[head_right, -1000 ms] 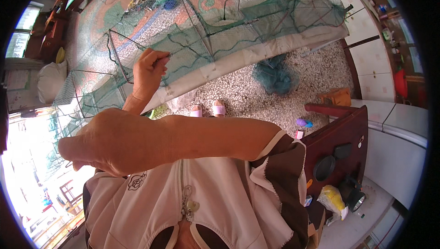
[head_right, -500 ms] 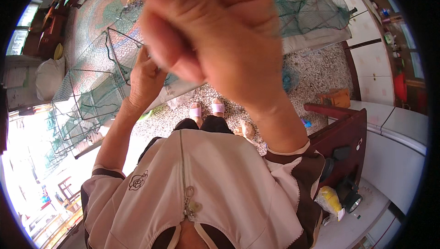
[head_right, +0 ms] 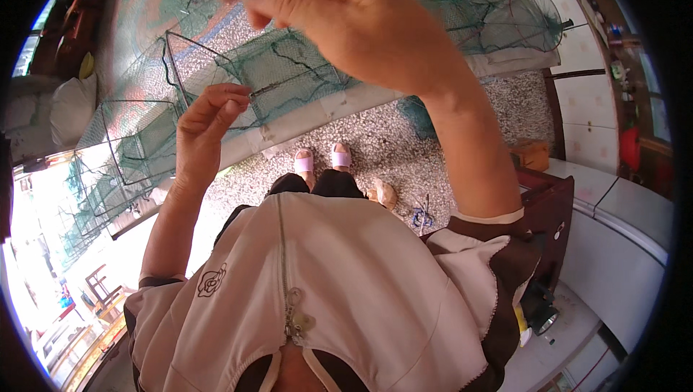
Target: The person threads a line through the mesh of a green fishing net to repair it, handling the net and the line by hand.
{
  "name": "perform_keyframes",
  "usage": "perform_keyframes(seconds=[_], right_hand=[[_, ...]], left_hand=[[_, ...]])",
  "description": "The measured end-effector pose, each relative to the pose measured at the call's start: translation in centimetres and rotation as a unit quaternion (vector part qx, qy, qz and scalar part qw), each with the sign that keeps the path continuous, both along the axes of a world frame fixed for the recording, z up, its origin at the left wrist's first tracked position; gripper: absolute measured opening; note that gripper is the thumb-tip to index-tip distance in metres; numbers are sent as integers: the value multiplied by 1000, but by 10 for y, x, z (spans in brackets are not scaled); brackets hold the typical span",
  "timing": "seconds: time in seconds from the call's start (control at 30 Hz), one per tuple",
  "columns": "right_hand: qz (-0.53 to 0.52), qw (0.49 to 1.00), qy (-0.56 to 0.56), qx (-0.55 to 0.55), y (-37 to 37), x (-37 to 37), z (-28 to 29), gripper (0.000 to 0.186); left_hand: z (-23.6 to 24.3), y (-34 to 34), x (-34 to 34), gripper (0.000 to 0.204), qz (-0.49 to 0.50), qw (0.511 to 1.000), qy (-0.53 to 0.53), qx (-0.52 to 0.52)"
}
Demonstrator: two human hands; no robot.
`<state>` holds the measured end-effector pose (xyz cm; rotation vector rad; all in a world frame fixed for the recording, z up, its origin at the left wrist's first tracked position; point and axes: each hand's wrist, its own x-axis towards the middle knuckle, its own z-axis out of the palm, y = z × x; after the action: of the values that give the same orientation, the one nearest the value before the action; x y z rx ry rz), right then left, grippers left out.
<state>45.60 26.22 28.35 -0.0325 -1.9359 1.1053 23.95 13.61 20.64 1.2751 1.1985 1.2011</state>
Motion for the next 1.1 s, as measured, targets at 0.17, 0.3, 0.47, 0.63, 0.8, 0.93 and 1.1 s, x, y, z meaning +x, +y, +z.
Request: perform_keyframes(seconds=[0.17,0.3,0.47,0.63,0.8,0.93,1.1], right_hand=[[-109,956,-193,194,2,-3,-6,9],[-104,904,-354,216,10,-10,-11,10],[-59,918,-328,213,34,-20,-31,7],[-11,898,-361,252,44,-35,-38,8],[27,876,-380,297,54,-51,-42,6],[58,859,-388,328,59,-63,-46,6],[101,861,-362,342,58,-74,-55,9]], left_hand=[[2,-4,0,13,41,968,-208,-138],[-7,-10,-1,12,42,948,-271,-162],[-4,-18,15,12,89,919,-327,-201],[-7,-25,30,14,165,886,-376,-214],[-7,-27,42,11,190,862,-415,-220],[-13,-29,45,9,194,846,-449,-212],[-19,-31,48,10,210,838,-461,-204]])
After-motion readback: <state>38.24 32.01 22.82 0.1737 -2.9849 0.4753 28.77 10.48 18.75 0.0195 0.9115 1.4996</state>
